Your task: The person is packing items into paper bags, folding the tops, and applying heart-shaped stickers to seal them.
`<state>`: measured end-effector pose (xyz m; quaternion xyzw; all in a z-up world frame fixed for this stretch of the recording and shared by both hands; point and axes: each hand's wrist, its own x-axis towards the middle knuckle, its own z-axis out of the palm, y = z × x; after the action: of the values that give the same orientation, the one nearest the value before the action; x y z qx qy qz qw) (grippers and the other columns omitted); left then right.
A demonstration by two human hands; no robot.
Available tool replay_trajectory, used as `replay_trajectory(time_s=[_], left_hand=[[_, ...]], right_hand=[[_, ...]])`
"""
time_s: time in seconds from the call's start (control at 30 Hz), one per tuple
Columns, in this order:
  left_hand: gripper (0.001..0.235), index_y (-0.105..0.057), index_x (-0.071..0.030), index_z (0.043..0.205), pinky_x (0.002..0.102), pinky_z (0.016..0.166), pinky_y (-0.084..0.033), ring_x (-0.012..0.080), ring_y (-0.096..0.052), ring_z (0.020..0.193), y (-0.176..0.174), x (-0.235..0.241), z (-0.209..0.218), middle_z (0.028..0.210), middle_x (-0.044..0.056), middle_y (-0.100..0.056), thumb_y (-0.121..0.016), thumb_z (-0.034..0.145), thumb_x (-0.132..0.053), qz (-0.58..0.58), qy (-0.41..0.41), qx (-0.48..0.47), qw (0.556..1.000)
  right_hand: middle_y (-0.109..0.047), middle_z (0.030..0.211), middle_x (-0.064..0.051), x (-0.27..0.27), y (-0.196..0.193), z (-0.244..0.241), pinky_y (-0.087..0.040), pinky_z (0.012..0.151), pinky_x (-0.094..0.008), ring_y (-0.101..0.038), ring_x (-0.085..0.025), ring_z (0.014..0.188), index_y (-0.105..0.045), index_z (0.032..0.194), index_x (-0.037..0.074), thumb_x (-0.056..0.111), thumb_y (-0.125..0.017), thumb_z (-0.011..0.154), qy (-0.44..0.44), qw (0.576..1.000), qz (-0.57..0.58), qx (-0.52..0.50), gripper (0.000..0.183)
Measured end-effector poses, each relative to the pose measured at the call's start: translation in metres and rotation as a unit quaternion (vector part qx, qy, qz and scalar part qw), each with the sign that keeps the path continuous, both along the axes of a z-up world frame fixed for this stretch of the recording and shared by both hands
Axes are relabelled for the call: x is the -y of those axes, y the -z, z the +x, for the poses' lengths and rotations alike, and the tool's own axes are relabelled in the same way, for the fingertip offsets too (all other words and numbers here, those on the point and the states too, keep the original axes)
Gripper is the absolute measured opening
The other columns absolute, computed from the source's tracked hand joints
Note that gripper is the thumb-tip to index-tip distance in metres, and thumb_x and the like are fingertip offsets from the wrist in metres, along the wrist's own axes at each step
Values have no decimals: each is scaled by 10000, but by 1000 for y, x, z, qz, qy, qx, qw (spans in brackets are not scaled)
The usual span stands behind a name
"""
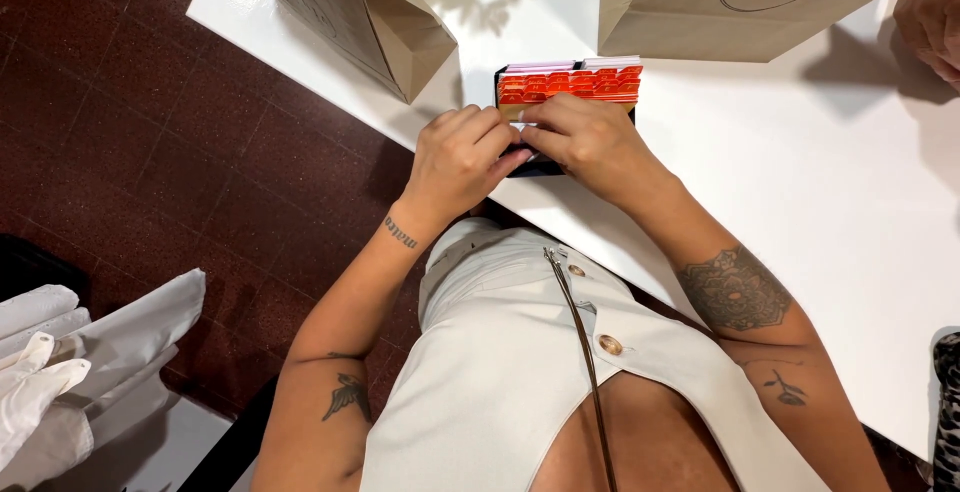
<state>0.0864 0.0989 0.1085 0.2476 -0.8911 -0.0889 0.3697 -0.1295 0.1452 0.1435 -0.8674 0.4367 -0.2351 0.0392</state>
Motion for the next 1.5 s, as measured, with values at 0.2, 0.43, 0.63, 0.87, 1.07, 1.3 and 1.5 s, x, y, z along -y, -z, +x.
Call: replay_trajectory(time_s=[0.2, 0.43, 0.63, 0.87, 1.07, 1.3, 1.5], left_hand=[[270, -657, -152, 1047, 312, 675, -549, 179, -653, 767, -2, -3, -2, 941, -23, -643, -803, 906, -330, 3, -23, -1, 1000], [229, -692, -189, 1124, 259, 606, -553, 141, -703, 643, 5, -11, 1, 780, -55, -705, -780, 937, -287, 23, -52, -3, 998], [275, -693, -199, 1148, 290, 583, -567, 170, -700, 599, 0, -12, 2, 739, -40, -712, -803, 909, -281, 36, -59, 14, 997], [318, -695, -199, 1165, 320, 588, -578, 181, -705, 602, -1, -12, 0, 762, -45, -726, -817, 888, -296, 44, -83, 42, 995], [278, -690, -270, 1173, 326, 603, -588, 174, -707, 631, -15, -11, -4, 956, -115, -739, -777, 909, -271, 76, -84, 104, 988], [388, -721, -199, 1162, 322, 400, -395, 181, -590, 567, 2, -10, -10, 1194, -80, -712, -637, 895, 70, 44, -18, 106, 993], [515, -752, -236, 1143, 333, 424, -425, 177, -647, 638, 9, -10, -10, 1215, -113, -709, -593, 812, 125, 72, -17, 109, 991]], right_hand=[[-748, 1042, -90, -1, 7, -5, -570, 777, -374, -704, -282, 1007, -766, 979, 71, 113, -638, 1057, -20, 998, -38, 38, 155], [-778, 1038, -27, 0, 15, -10, -566, 733, -338, -703, -238, 910, -761, 923, 96, 73, -672, 1041, -11, 992, -68, 106, 150], [-758, 969, -39, -1, 16, -12, -578, 721, -352, -702, -257, 840, -785, 986, 82, 48, -686, 1025, 11, 983, -23, 184, 111], [-757, 889, -82, -11, 8, -23, -584, 688, -376, -727, -310, 750, -760, 1030, 9, -44, -724, 986, 73, 960, -5, 272, 78], [-663, 922, -278, -32, 0, -57, -617, 699, -466, -711, -353, 777, -639, 1173, -208, -227, -750, 979, 133, 893, 24, 429, 224], [-669, 913, -190, -76, 28, -123, -627, 661, -326, -666, -238, 700, -672, 1212, -78, -118, -784, 1043, 357, 803, 36, 477, 206], [-645, 757, 1, -101, 52, -135, -552, 646, -227, -594, -79, 614, -654, 1221, 12, -47, -672, 948, 510, 745, 230, 364, 280]])
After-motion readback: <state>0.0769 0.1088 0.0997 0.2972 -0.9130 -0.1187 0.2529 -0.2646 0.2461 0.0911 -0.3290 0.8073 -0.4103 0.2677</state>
